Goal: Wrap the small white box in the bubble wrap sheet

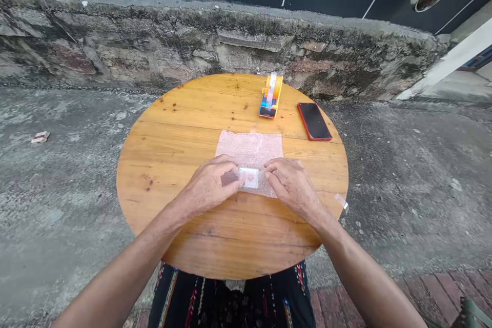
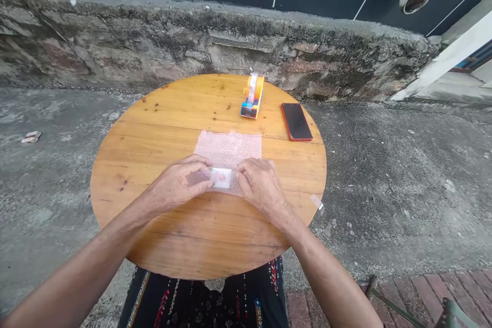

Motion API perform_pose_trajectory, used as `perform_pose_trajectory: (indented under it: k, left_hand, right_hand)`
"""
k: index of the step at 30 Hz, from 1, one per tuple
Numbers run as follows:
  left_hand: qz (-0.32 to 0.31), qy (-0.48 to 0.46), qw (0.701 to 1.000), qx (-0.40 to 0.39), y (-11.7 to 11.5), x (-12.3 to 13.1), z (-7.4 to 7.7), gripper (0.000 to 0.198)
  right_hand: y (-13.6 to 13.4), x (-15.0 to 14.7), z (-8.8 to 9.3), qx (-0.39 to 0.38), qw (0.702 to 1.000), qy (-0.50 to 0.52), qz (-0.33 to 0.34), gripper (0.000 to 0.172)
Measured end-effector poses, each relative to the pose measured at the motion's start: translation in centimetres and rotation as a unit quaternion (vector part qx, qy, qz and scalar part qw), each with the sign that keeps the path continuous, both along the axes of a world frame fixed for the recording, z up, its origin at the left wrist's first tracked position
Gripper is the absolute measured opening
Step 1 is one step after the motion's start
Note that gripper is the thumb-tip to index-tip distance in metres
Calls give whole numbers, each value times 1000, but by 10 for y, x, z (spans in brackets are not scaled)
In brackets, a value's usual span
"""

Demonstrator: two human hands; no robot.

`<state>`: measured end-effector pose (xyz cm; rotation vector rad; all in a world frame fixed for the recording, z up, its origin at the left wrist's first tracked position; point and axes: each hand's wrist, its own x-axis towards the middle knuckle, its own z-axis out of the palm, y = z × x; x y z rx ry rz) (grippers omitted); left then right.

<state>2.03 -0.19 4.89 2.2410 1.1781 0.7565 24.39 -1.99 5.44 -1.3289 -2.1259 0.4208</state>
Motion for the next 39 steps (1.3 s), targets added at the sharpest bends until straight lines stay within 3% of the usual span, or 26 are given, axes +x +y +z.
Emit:
perform_pose_trajectory:
  k: [7, 9, 13, 16, 27, 31, 34, 36, 39]
  left_hand:
    - [-27, -1, 997, 76, -20, -5, 2, 8]
    - [-20, 5, 994, 107, -31, -5, 3, 11]
    - [-3, 10, 991, 136, -47, -6, -1, 12]
    - [1, 6, 990, 138, -53, -7, -6, 12]
    - [2, -14, 991, 135, -58, -8, -12, 16]
    - [7, -13, 992, 122, -58, -7, -8, 14]
    - [21, -28, 994, 102, -53, -5, -1, 11]
    - [31, -38, 995, 86, -47, -3, 4, 10]
    - [36, -38, 997, 55, -33, 1, 8, 8]
  right_hand:
    - [12, 13, 21, -55, 993, 101, 37, 13]
    - [19, 11, 27, -59, 994, 60, 74, 11]
    - [24, -4, 25, -51, 984, -83, 148, 38]
    - [22, -14, 15, -41, 974, -153, 160, 51]
    - [24, -17, 9, -14, 976, -178, 126, 45]
    - [23, -13, 11, -15, 979, -153, 134, 47]
    - [13, 0, 21, -26, 992, -59, 112, 42]
    - [3, 11, 30, -74, 992, 15, 104, 37]
    - [-9, 21, 33, -104, 989, 29, 99, 50]
